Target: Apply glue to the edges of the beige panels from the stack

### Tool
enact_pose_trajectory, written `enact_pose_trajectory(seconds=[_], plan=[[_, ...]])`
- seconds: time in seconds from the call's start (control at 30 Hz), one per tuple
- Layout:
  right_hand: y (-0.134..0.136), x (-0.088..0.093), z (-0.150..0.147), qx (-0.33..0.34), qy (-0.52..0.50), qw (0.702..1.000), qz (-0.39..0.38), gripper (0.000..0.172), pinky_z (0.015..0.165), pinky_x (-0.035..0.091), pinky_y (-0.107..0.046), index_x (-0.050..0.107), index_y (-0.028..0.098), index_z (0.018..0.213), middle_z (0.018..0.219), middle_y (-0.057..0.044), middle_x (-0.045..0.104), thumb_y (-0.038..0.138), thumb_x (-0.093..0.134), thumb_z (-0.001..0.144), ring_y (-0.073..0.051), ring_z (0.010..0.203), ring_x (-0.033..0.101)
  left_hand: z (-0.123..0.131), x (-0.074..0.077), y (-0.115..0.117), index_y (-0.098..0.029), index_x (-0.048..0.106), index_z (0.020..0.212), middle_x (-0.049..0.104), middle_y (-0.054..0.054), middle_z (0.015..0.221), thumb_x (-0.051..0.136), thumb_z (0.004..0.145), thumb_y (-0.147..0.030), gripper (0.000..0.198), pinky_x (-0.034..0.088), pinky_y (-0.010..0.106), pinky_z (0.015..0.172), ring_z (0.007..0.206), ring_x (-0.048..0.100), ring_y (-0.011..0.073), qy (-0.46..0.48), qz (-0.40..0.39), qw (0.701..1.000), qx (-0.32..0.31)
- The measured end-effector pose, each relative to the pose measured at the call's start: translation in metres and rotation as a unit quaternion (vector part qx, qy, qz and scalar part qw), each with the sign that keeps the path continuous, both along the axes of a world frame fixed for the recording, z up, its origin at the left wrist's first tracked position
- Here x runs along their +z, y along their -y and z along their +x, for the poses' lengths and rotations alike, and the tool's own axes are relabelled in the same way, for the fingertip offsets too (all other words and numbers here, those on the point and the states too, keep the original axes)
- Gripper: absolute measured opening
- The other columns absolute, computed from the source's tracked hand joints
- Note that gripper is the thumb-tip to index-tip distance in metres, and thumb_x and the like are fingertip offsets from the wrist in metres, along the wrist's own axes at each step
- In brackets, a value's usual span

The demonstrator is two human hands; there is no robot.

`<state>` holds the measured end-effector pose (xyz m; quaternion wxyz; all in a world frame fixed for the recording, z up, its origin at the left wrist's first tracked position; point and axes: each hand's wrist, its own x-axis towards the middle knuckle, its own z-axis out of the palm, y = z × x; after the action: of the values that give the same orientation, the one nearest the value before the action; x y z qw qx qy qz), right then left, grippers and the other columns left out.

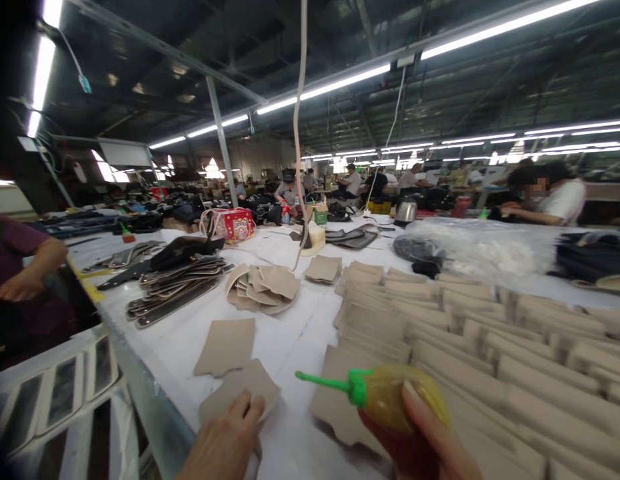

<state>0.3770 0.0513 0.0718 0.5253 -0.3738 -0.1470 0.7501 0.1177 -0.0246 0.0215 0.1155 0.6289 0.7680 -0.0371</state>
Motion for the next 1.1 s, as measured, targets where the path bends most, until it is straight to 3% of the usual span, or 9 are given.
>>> enact_pose_trajectory(seconds=[0.13, 0.43, 0.6, 0.8, 1.0, 1.1], plan=[[0.013, 0.001, -0.002, 0.018, 0.028, 0.999, 0.02, 0.044, 0.077, 0.06, -0.032, 0.073, 0.015, 0.097, 0.111, -0.012, 0.068, 0.031, 0.089, 0.06, -0.031, 0.099, 0.065, 0.009, -0.003, 0.006, -0.02, 0.049, 0.13, 0.052, 0.014, 0.119, 0.039, 0.092, -0.027, 0.04, 0.044, 0.039, 0.092, 0.11, 0.052, 0.0265, 0.056, -0.001, 0.998, 0.003], [0.022, -0.01, 0.001, -0.004, 0.001, 1.0, 0.0, 0.043, 0.076, 0.061, -0.034, 0.073, 0.015, 0.097, 0.106, -0.011, 0.07, 0.027, 0.089, 0.059, -0.03, 0.092, 0.067, 0.004, 0.011, 0.012, -0.014, 0.055, 0.12, 0.054, 0.013, 0.113, 0.045, 0.084, -0.016, 0.037, 0.045, 0.037, 0.093, 0.107, 0.053, 0.0255, 0.057, -0.003, 0.998, -0.02], [0.023, -0.007, 0.0, -0.022, 0.001, 1.0, -0.001, 0.045, 0.075, 0.061, -0.037, 0.073, 0.016, 0.098, 0.108, -0.01, 0.07, 0.026, 0.09, 0.057, -0.031, 0.093, 0.067, 0.013, 0.018, 0.005, -0.012, 0.06, 0.102, 0.058, 0.014, 0.107, 0.046, 0.075, -0.009, 0.031, 0.048, 0.041, 0.088, 0.101, 0.057, 0.0281, 0.031, -0.01, 0.999, -0.027], [0.025, -0.006, -0.003, -0.005, 0.029, 0.999, 0.034, 0.045, 0.076, 0.061, -0.034, 0.072, 0.014, 0.098, 0.105, -0.01, 0.07, 0.032, 0.088, 0.06, -0.029, 0.093, 0.066, 0.019, 0.023, -0.008, -0.008, 0.06, 0.104, 0.062, 0.018, 0.104, 0.045, 0.074, -0.007, 0.034, 0.05, 0.043, 0.085, 0.096, 0.062, 0.0302, -0.006, -0.031, 0.998, -0.056], [0.022, -0.01, 0.0, 0.007, 0.13, 0.98, 0.151, 0.052, 0.077, 0.059, -0.034, 0.064, 0.017, 0.107, 0.106, -0.009, 0.068, 0.042, 0.084, 0.065, -0.028, 0.095, 0.063, -0.008, 0.023, -0.029, -0.018, 0.062, 0.105, 0.069, 0.011, 0.104, 0.037, 0.078, -0.006, 0.038, 0.047, 0.035, 0.09, 0.101, 0.063, 0.0239, 0.045, 0.014, 0.996, -0.08], [0.018, -0.008, -0.006, 0.002, 0.211, 0.952, 0.221, 0.057, 0.074, 0.057, -0.028, 0.057, 0.022, 0.114, 0.102, -0.005, 0.066, 0.046, 0.08, 0.068, -0.024, 0.091, 0.062, -0.013, 0.019, -0.04, -0.017, 0.057, 0.12, 0.069, 0.01, 0.109, 0.034, 0.08, -0.006, 0.048, 0.047, 0.034, 0.091, 0.103, 0.063, 0.0226, 0.082, 0.045, 0.991, -0.096]])
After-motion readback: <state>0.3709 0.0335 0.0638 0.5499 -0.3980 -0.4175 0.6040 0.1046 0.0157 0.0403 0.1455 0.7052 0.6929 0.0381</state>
